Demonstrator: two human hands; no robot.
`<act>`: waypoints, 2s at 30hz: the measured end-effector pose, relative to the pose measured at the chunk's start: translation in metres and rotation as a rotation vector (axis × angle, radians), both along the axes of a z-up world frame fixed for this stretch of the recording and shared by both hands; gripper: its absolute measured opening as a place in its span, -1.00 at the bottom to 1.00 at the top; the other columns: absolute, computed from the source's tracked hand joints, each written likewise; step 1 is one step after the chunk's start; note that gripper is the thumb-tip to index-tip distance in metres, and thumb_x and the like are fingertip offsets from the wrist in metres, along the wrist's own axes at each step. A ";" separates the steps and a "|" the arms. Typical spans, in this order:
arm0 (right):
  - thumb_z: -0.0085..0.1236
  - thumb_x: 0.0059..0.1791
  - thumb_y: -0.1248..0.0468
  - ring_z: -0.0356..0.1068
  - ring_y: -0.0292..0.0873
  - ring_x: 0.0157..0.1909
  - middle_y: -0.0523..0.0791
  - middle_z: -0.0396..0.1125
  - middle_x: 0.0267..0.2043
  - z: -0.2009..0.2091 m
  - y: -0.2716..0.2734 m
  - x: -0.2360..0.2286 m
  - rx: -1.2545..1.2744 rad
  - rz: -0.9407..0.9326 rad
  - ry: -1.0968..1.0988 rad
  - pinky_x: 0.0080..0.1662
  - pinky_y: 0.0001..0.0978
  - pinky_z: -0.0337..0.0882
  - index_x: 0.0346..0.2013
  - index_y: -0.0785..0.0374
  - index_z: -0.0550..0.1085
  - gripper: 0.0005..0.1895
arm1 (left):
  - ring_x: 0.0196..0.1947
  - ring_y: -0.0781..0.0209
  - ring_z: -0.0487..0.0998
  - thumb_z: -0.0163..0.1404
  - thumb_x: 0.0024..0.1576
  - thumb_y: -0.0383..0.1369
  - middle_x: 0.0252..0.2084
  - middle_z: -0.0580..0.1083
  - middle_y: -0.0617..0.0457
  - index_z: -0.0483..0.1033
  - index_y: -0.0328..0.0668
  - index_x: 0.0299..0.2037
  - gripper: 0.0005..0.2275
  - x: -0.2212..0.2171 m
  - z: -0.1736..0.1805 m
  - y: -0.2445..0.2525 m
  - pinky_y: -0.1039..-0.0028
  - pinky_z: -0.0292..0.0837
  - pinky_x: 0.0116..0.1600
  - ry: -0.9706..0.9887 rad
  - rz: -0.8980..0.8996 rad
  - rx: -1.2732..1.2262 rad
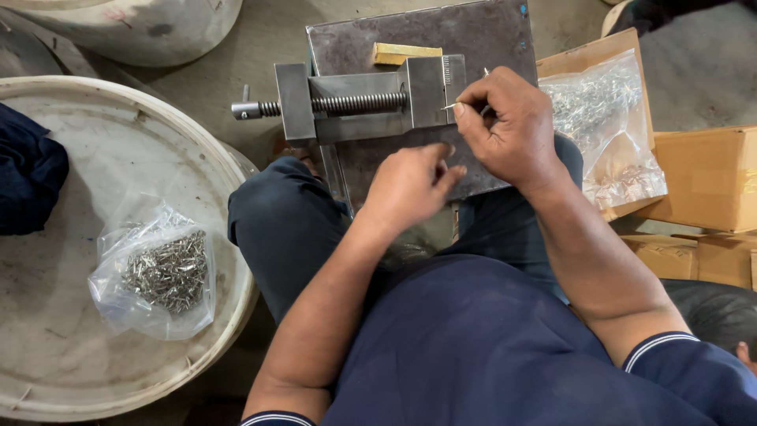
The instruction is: The person sits on the floor and uses a bench vise to assemble small metal fasteners. They place a fastener into the vise jaws, tighten the screw to secure it, and then manipulate it with their hands before removing it and placing it on the workbench. This process is repeated for multiple fasteners.
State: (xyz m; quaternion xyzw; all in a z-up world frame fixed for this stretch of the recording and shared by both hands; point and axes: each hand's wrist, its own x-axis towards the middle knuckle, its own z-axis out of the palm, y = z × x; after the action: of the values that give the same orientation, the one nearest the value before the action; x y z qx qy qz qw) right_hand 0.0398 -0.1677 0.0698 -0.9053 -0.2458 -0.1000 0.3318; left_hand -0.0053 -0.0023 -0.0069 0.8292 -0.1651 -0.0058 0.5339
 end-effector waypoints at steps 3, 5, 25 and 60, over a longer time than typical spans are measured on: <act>0.26 0.10 0.39 0.41 -0.22 -0.36 -0.07 0.37 -0.27 -0.001 -0.002 -0.006 0.014 0.025 -0.002 -0.29 -0.41 0.39 -0.21 0.32 0.52 -0.93 | -0.49 0.16 0.54 0.15 0.15 -0.28 -0.44 0.57 -0.04 0.53 -0.30 0.01 -0.70 0.002 -0.014 -0.008 0.34 0.46 -0.39 0.412 -0.002 -0.303; 0.27 0.10 0.40 0.41 -0.22 -0.36 -0.07 0.37 -0.27 -0.002 -0.003 -0.009 0.014 0.022 0.011 -0.29 -0.41 0.39 -0.21 0.32 0.52 -0.93 | -0.53 0.26 0.50 0.11 0.18 -0.34 -0.42 0.56 -0.03 0.51 -0.36 0.01 -0.73 0.006 -0.024 -0.014 0.39 0.43 -0.45 0.682 -0.007 -0.588; 0.28 0.12 0.38 0.47 -0.11 -0.26 -0.05 0.42 -0.21 0.015 -0.003 0.026 -0.107 0.104 -0.023 -0.24 -0.36 0.46 -0.17 0.29 0.54 -0.95 | -0.36 0.25 0.61 -0.06 0.31 -0.29 -0.26 0.60 -0.03 0.53 -0.30 -0.13 -0.78 0.012 -0.024 -0.012 0.41 0.59 -0.31 0.915 -0.046 -1.074; 0.25 0.13 0.45 0.49 -0.26 -0.20 -0.07 0.42 -0.10 -0.041 -0.016 -0.046 0.160 -0.031 0.081 -0.18 -0.44 0.48 -0.03 0.33 0.53 -0.87 | -0.44 0.39 0.52 -0.01 0.23 -0.54 -0.31 0.61 0.01 0.57 -0.45 -0.09 -0.86 0.005 -0.031 -0.019 0.53 0.47 -0.34 0.544 0.091 -0.722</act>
State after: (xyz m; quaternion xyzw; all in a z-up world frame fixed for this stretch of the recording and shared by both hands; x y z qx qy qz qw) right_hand -0.0062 -0.1838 0.0286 -0.8828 -0.2091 -0.0877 0.4113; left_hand 0.0001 -0.0216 -0.0382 0.5648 0.0262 -0.1421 0.8125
